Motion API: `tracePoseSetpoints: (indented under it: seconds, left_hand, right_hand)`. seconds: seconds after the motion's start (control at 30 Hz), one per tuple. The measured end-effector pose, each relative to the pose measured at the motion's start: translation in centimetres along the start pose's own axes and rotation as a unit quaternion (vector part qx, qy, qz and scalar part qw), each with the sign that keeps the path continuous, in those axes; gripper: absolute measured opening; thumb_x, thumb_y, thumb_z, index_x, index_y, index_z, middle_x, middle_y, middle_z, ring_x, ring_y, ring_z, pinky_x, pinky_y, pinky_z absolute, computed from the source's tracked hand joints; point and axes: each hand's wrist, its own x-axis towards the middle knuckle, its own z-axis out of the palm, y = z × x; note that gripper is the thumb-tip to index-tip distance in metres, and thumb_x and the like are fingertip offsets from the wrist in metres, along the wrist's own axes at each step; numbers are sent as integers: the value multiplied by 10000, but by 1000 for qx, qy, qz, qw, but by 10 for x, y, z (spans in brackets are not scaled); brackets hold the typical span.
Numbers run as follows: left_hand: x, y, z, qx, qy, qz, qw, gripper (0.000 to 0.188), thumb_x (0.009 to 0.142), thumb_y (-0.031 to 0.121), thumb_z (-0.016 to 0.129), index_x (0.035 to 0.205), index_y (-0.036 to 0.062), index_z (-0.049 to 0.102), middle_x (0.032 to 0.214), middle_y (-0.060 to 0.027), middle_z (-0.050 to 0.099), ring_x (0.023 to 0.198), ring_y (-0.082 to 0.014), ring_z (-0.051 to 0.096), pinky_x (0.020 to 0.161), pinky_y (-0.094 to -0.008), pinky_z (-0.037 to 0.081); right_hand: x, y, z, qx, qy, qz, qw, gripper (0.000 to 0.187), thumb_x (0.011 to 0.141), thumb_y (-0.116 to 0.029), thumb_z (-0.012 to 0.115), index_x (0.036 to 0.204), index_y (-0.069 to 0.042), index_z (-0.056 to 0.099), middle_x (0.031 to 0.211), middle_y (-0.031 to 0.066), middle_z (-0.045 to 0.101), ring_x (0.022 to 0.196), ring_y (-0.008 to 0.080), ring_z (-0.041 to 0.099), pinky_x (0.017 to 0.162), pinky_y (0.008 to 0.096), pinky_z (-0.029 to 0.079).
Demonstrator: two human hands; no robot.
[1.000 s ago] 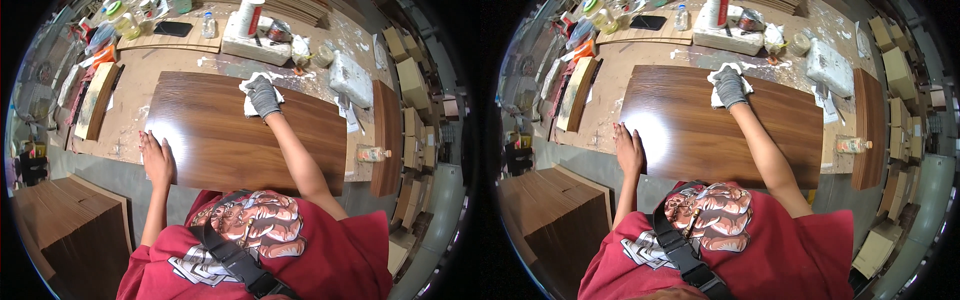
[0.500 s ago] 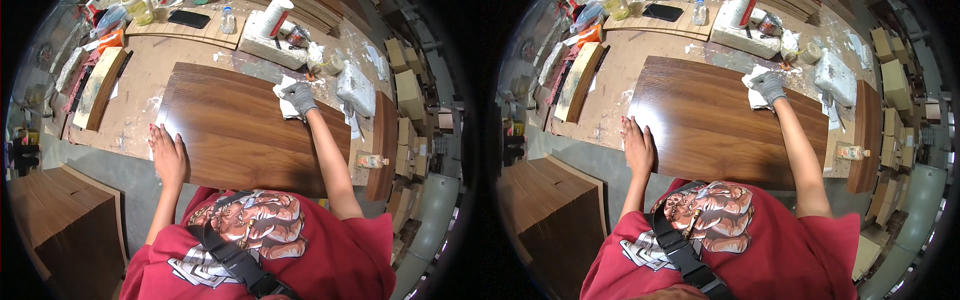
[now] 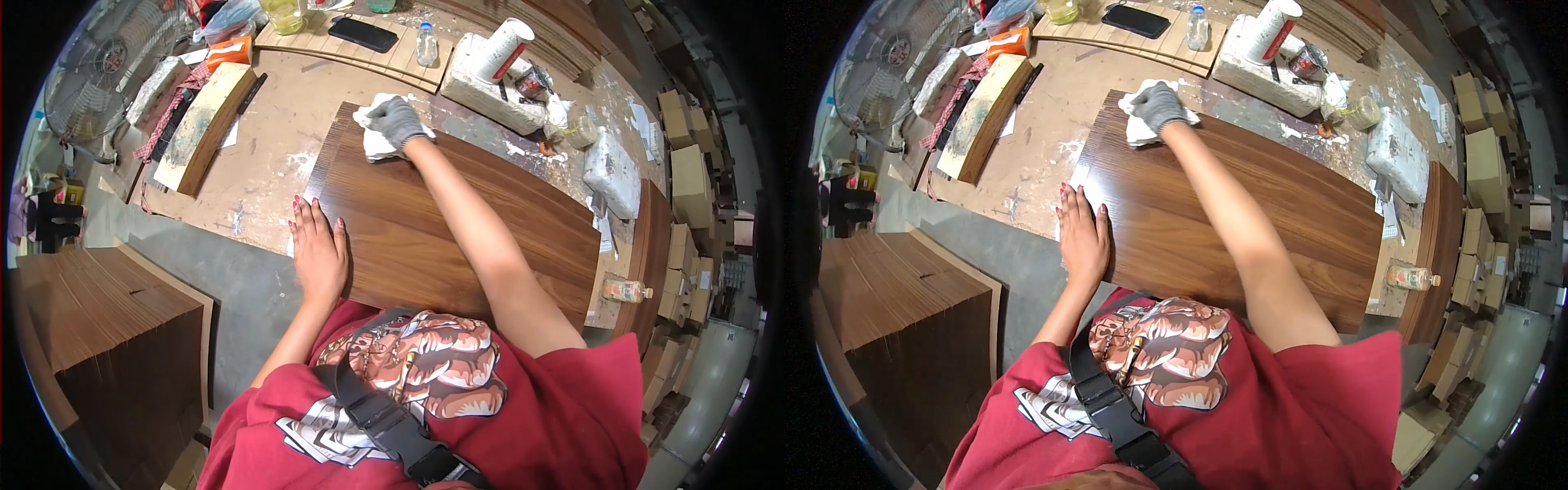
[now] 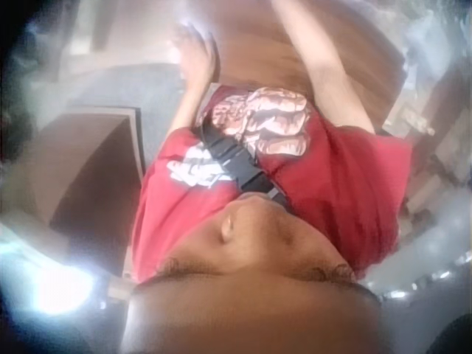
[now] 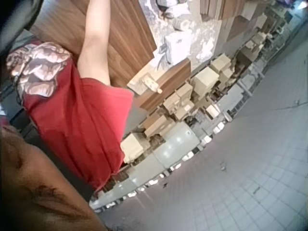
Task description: The person wipes a wood panel with a white cloth, turning the panel over to clean both sides and the edges.
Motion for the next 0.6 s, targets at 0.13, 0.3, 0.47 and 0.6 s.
tracePoseSetpoints:
  seconds: [0.13,0.3,0.47,0.6]
  left_hand:
    - [2,2,-3,0,-5,4,1000,585,1014,311,441,1444,-72,339,1514,-282,322,1428,-393,295,1188,-468,212]
    - [-3,-2,-1,-1,-6,-9,1000,610,1016,319,439,1445,-96,318,1498,-302,330,1419,-412,298,1188,-474,213]
    - [-4,1,-3,8,-14,-1,1000,614,1019,312,429,1457,-99,300,1501,-303,325,1422,-412,295,1190,-472,205]
    - [-1,2,-1,16,-19,14,1000,583,1023,280,418,1469,-78,303,1530,-294,287,1459,-387,237,1199,-477,171]
  right_hand:
    - [27,-12,36,-10,32,16,999,136,720,-214,761,802,-108,786,777,121,717,762,261,681,775,333,537]
    - [-20,28,6,-39,104,-70,991,178,747,-223,767,794,-51,759,819,186,705,833,303,676,814,349,539]
    - [-31,42,8,145,114,-30,982,122,741,-120,711,831,-53,758,903,244,664,869,342,650,812,412,529]
    - [1,-11,37,-142,160,15,977,121,741,-128,695,825,-68,756,934,210,662,892,355,650,847,419,518]
